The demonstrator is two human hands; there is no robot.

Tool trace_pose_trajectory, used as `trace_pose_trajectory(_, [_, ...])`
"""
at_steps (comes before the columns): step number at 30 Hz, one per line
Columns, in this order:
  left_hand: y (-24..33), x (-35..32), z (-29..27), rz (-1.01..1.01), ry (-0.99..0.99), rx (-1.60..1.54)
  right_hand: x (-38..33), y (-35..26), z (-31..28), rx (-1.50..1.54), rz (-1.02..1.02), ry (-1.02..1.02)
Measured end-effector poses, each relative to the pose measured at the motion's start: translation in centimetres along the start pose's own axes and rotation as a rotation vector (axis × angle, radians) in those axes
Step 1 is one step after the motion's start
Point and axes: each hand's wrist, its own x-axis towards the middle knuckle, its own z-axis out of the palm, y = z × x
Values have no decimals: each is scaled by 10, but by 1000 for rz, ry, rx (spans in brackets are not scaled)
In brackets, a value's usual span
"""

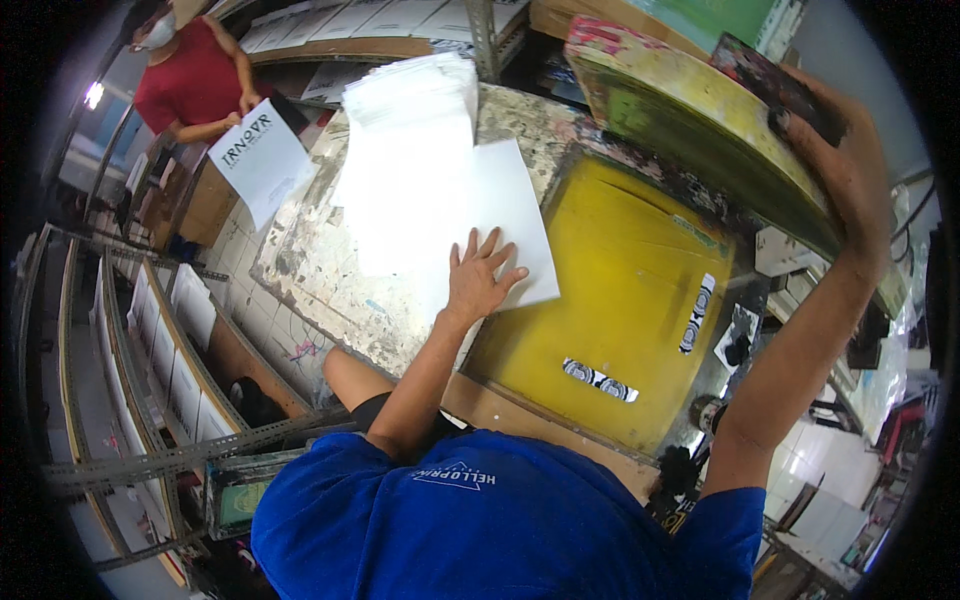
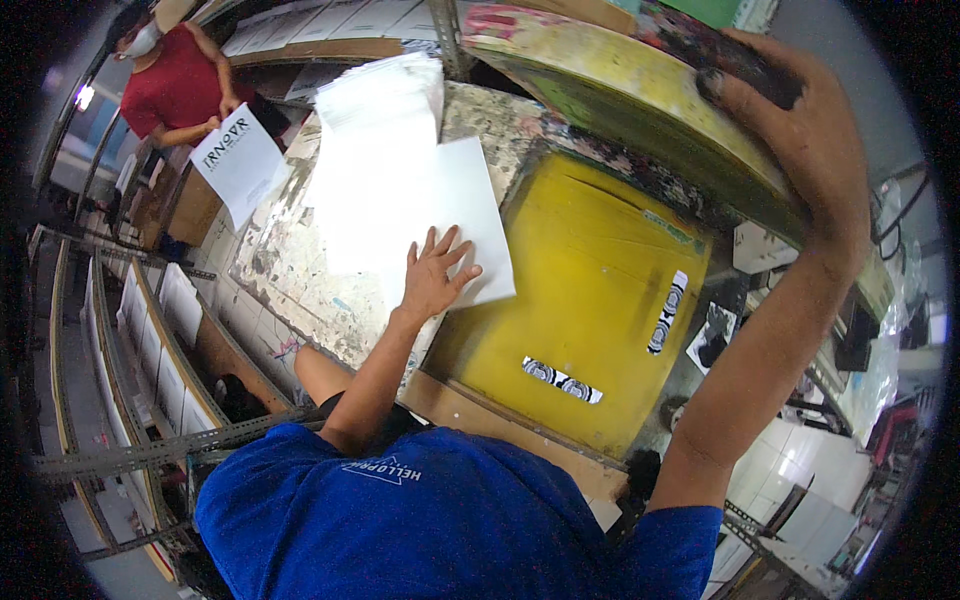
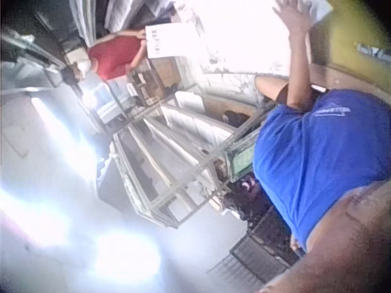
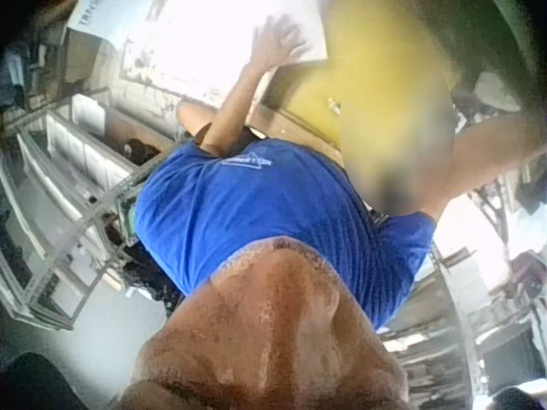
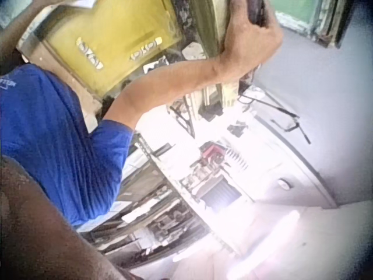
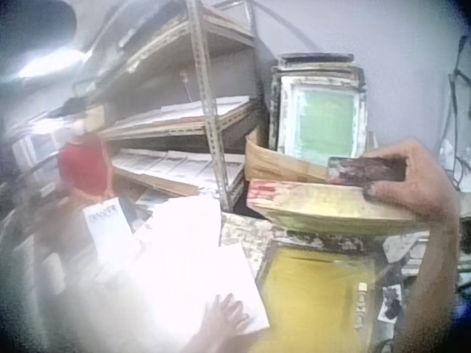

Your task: The person repeatedly places sheets of paper onto a printing base, lowers a screen frame, and uses a squeegee to spread ink across the screen. Another person assists by removing and stacking each printed sheet onto a nearby rack.

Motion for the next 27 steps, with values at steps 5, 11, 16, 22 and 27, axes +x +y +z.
trace_pose_trajectory(5, [15, 4, 76, 220, -62, 33, 3, -2, -9, -73, 14, -75])
trace_pose_trajectory(11, [100, 45, 132, 604, -218, -24, 14, -41, -1, -100, 36, -92])
trace_pose_trajectory(16, [148, 44, 139, 723, -395, -6, 5, -33, -5, -139, -74, -34])
trace_pose_trajectory(22, [148, 19, 145, 758, -386, -44, 3, -34, -6, -71, -55, -27])
trace_pose_trajectory(27, [148, 5, 139, 773, -369, -44, 3, -37, -14, 56, 18, -94])
